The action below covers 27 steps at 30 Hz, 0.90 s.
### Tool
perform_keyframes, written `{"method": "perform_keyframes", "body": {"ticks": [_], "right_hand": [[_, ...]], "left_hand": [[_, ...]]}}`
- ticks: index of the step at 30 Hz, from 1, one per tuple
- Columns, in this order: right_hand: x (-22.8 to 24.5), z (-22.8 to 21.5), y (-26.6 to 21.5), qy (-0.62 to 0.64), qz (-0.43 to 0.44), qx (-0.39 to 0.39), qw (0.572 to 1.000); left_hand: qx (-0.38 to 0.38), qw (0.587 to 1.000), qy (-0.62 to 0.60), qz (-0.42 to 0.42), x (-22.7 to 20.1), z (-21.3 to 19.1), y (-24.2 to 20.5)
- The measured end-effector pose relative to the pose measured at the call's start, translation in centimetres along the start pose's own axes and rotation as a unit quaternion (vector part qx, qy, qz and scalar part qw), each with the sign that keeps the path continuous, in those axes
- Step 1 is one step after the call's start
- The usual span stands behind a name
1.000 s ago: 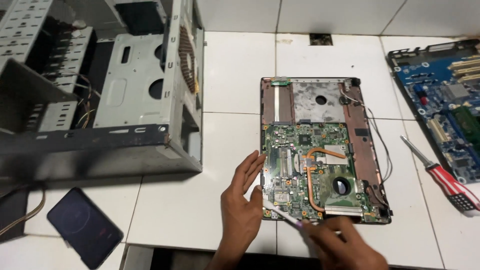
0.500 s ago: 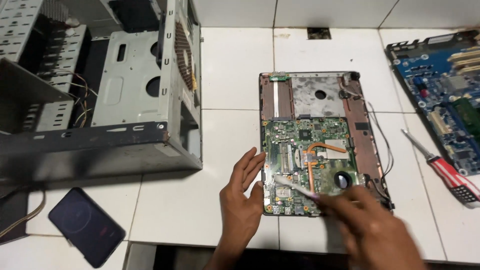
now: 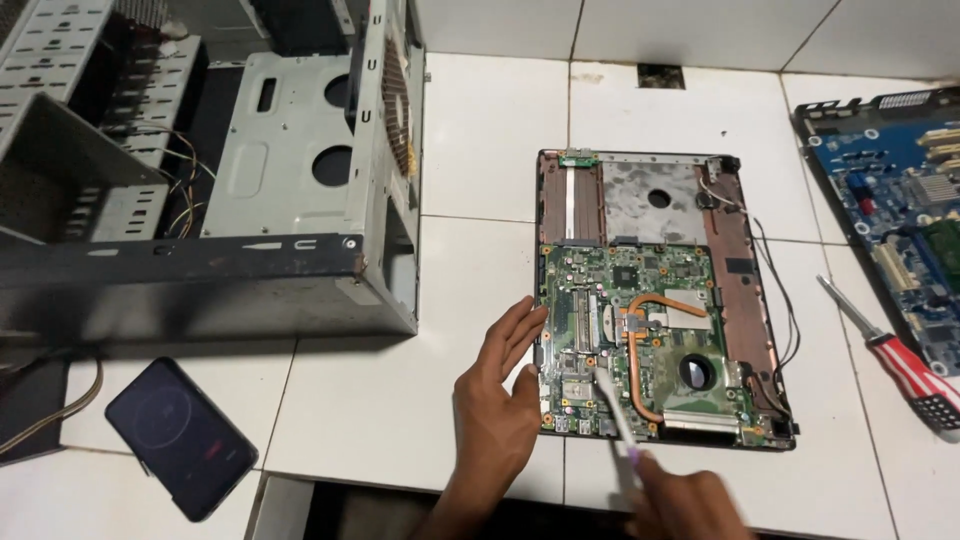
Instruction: The person cleans the surface of a disassembled laptop motherboard using a toothbrush. The person scrubs various components, including the copper heat pipes and the green circuit board, while the laptop remains open on a tiled floor.
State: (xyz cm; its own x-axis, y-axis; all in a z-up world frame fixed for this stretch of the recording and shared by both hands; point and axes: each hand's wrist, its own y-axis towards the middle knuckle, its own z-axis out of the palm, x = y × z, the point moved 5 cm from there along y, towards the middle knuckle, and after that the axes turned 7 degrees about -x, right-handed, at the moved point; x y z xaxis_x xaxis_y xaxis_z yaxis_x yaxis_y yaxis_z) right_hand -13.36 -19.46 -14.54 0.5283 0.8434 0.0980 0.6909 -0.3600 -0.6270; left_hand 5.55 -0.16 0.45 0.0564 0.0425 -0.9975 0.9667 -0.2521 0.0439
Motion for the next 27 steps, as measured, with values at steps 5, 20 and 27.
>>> {"method": "perform_keyframes", "body": {"ticks": [5,20,27], "right_hand": [[13.7,-7.7,-10.7,-0.158,-0.087,-0.607,0.774],[2.8,4.5,0.8,-0.012,-0.073,-0.28,0.957],[12.3,-10.4,-11.3,-0.01,0.008,-0.58,0.815]], "left_hand": [[0.006,1.0,-0.007,-0.005,0.1,0.0,0.0],[0.107,0.993,0.029,0.029,-0.6,0.6,-0.4],[0.076,0.984,0.083,0.138,-0.5,0.5,-0.6]]}}
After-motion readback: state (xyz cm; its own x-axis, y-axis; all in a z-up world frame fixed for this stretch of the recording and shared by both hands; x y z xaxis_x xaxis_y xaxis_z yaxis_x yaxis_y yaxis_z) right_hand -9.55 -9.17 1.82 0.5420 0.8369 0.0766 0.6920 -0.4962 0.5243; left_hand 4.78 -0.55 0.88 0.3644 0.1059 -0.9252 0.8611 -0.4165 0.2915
